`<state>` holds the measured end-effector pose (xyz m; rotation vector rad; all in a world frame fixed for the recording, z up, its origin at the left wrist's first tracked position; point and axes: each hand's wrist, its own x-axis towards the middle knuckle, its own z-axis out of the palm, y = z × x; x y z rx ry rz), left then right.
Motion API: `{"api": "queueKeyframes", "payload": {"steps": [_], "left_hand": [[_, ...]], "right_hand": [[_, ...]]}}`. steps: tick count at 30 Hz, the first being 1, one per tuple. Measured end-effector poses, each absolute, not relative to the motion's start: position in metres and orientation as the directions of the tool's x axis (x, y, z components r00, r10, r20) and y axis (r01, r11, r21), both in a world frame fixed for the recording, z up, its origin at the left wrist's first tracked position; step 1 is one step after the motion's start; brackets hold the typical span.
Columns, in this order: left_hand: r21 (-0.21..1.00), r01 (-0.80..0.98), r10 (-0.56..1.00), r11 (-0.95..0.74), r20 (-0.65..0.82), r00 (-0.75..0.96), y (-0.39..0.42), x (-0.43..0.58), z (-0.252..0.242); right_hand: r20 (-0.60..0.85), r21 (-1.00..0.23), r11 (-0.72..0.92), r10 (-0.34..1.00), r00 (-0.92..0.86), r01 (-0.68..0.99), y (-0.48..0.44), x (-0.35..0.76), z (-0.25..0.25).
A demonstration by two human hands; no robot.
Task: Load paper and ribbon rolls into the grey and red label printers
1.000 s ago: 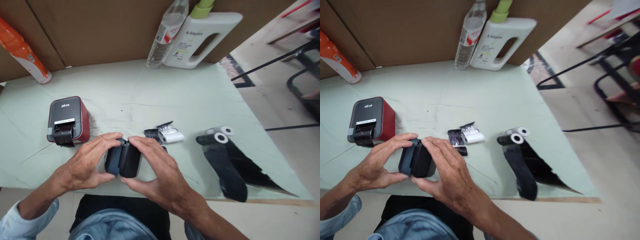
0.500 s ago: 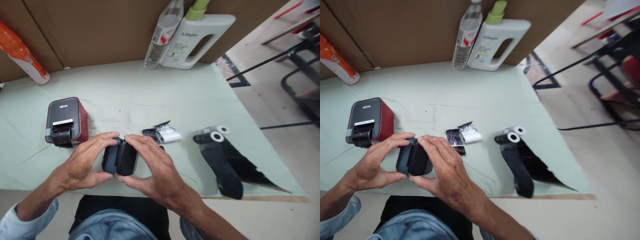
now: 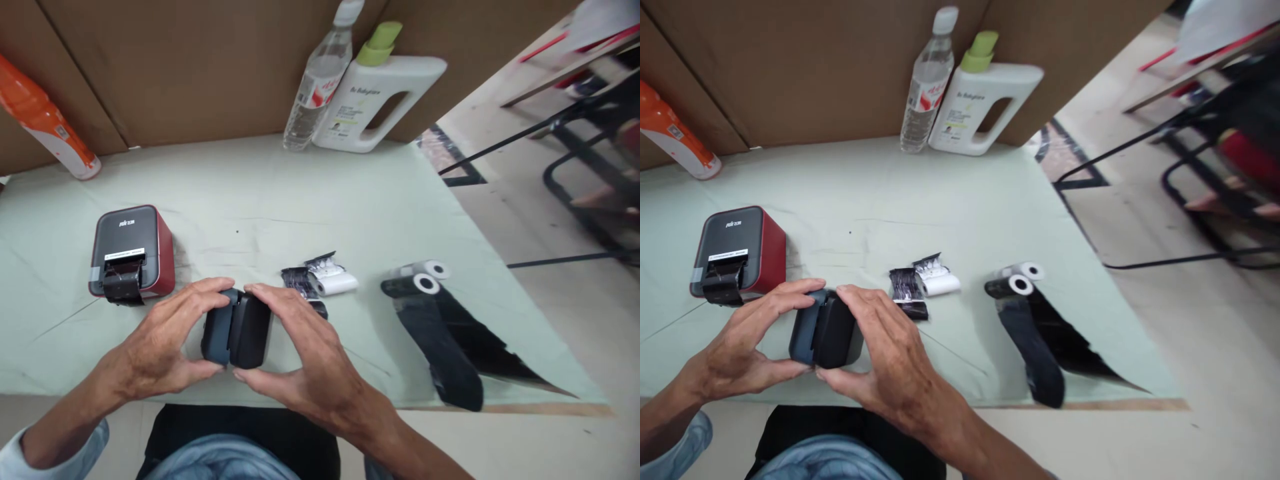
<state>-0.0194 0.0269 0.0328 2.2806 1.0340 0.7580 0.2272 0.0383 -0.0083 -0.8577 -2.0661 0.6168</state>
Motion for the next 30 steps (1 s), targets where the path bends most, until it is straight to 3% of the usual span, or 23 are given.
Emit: {"api": "queueKeyframes", "payload": {"steps": [13,30], "left_hand": [[0.663,0.512,0.801,-0.546,0.235,0.551,0.023,-0.024,0.033],[0.63,0.531,0.8,-0.567,0.267,0.537,0.026,-0.022,0.032]], "right_hand": [[0.475,-0.788,0.595,0.751,-0.46,0.159,0.045,0.227,-0.021],[0.431,-0.82,0.553,0.769,-0.473,0.151,0.044,0.227,-0.024]]}}
